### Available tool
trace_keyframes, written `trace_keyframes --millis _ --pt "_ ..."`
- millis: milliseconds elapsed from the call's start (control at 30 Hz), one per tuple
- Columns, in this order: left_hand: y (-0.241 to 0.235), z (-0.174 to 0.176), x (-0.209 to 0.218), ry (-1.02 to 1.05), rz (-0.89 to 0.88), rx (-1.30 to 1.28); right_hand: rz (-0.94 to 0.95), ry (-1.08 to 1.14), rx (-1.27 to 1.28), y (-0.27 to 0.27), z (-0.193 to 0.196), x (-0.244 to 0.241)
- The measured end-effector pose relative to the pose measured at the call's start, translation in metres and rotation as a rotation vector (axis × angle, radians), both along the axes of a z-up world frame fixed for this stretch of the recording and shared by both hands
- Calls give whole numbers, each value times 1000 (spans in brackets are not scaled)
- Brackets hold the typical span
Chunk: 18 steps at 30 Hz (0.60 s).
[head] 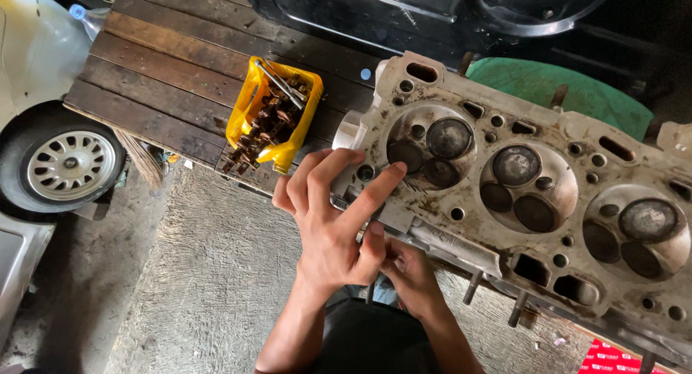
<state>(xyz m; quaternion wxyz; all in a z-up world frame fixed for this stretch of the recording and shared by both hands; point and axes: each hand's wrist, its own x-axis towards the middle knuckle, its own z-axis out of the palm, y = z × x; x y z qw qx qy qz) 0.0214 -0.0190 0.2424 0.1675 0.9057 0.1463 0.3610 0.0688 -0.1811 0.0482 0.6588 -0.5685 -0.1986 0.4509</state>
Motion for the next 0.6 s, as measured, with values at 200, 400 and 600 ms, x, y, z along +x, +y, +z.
trace_keyframes --millis 200,400,600 --pt "-1 0 -2 4 1 2 -23 142 107 12 10 -7" --pt "-1 0 -2 -1 14 16 -16 117 177 20 14 -12" --pt "-1 -1 -2 -5 14 23 9 0 -51 16 3 -10"
